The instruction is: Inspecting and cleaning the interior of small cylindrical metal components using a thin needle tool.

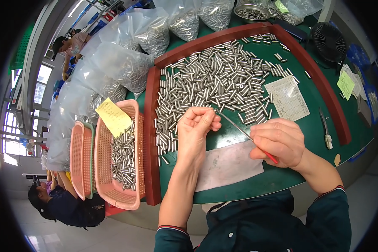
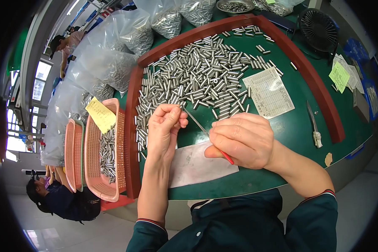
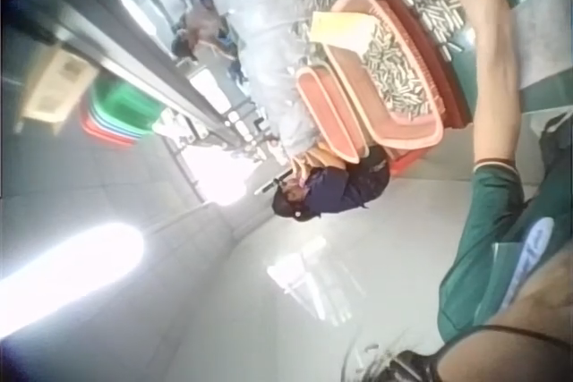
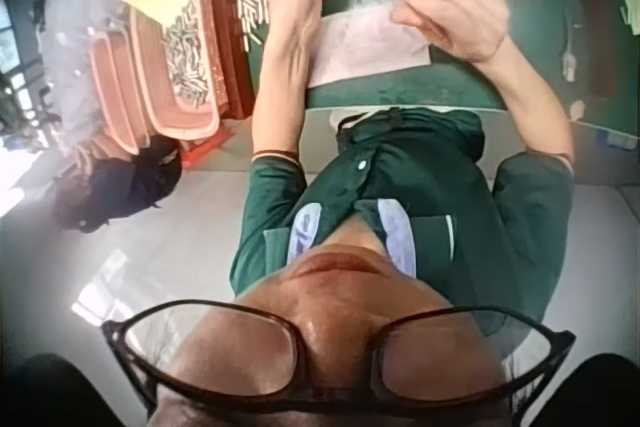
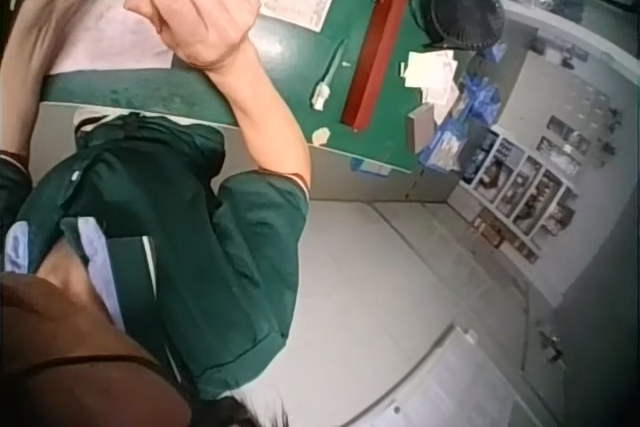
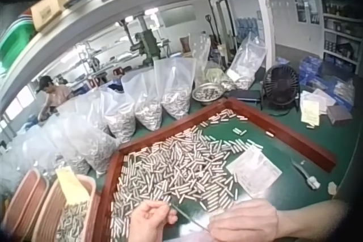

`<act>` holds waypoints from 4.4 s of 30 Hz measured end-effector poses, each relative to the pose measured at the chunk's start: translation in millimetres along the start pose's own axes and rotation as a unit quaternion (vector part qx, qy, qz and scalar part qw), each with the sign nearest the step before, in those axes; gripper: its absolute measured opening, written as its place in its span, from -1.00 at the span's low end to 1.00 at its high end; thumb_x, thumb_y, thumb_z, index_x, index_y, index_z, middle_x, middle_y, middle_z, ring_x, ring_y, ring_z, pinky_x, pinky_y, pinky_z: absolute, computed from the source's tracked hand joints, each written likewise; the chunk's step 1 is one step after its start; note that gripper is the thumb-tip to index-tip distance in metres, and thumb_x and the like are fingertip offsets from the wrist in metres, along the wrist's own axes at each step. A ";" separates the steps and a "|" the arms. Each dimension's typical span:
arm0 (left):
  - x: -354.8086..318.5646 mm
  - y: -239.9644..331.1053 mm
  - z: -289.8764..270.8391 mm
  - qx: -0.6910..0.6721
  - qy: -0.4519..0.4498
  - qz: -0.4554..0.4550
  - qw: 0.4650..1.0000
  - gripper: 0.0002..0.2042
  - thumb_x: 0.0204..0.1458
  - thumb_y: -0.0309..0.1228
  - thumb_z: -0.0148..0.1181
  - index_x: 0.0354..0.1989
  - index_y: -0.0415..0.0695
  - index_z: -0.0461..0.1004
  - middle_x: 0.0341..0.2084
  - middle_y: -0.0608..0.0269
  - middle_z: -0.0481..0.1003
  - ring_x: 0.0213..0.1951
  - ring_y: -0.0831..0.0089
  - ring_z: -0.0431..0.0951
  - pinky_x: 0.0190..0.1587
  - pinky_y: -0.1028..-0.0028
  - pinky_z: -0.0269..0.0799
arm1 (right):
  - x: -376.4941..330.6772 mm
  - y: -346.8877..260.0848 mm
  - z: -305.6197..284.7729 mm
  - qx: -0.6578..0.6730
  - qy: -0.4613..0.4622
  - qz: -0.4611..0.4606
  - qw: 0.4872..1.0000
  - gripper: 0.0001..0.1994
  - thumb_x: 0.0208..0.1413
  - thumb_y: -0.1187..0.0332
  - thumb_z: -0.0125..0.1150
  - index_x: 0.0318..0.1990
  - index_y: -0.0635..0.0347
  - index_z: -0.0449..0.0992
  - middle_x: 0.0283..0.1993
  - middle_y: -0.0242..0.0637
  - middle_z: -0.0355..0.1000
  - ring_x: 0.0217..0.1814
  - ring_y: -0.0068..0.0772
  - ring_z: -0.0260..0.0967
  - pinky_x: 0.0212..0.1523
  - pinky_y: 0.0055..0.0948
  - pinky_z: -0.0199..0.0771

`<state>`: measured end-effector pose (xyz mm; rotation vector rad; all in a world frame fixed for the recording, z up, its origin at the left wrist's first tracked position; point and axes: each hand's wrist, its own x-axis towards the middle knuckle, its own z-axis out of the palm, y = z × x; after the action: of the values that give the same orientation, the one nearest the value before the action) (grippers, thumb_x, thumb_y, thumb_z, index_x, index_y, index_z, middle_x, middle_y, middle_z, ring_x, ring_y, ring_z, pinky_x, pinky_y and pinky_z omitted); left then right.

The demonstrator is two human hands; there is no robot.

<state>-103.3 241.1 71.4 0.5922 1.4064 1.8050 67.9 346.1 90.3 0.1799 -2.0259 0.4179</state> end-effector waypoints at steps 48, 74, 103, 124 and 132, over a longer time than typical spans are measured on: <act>-113.1 40.8 -34.5 0.498 0.138 0.331 0.790 -0.87 -0.19 -0.68 0.18 -0.41 -0.36 0.47 -0.55 0.13 0.44 -0.52 0.43 0.41 -0.47 0.52 0.34 | -8.3 -13.9 11.5 0.177 -0.170 0.067 0.967 -0.80 0.12 0.28 0.03 -0.46 0.20 0.32 -0.52 -0.23 0.40 -0.60 -0.32 0.32 -0.56 -0.45 0.28; -162.0 29.3 -36.9 0.591 0.098 0.368 0.711 -0.85 -0.20 -0.44 0.30 -0.45 -0.19 0.49 -0.66 0.33 0.39 -0.59 0.42 0.36 -0.49 0.40 0.18 | -4.6 -13.0 14.4 0.161 -0.110 0.121 0.973 -0.87 -0.16 0.49 0.24 -0.51 0.24 0.37 -0.61 -0.33 0.35 -0.63 -0.35 0.31 -0.61 -0.49 0.21; -270.0 -65.8 -105.0 -0.459 0.229 -0.059 0.856 -0.75 0.18 -0.22 -0.10 -0.39 -0.15 0.32 -0.62 0.44 0.13 -0.57 0.65 0.09 -0.43 0.63 0.07 | -23.5 -17.9 15.5 0.198 -0.124 0.171 0.957 -0.75 0.24 0.31 -0.16 -0.35 0.36 0.25 -0.43 0.06 0.40 -0.44 -0.23 0.34 -0.44 -0.45 0.35; -267.2 -52.1 -94.1 -0.322 0.230 -0.044 0.917 -0.79 0.12 -0.27 0.01 -0.29 -0.18 0.32 -0.52 0.25 0.30 -0.49 0.55 0.26 -0.38 0.57 0.22 | -15.7 -20.2 20.3 0.192 -0.124 0.147 0.962 -0.79 0.21 0.36 -0.11 -0.38 0.36 0.25 -0.50 0.01 0.41 -0.50 -0.26 0.36 -0.46 -0.44 0.36; -221.4 -11.4 -74.3 -0.007 0.115 0.086 0.990 -0.94 0.05 -0.58 0.02 -0.33 -0.30 0.40 -0.34 0.02 0.50 -0.29 0.36 0.50 -0.21 0.44 0.43 | -13.7 -33.1 19.4 0.316 -0.105 0.148 0.931 -0.79 0.19 0.33 -0.04 -0.35 0.34 0.33 -0.50 -0.04 0.43 -0.49 -0.26 0.41 -0.50 -0.46 0.38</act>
<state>-21.5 22.4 59.2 0.5231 1.5332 2.0724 68.3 307.5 77.1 0.3214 -2.0673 1.2895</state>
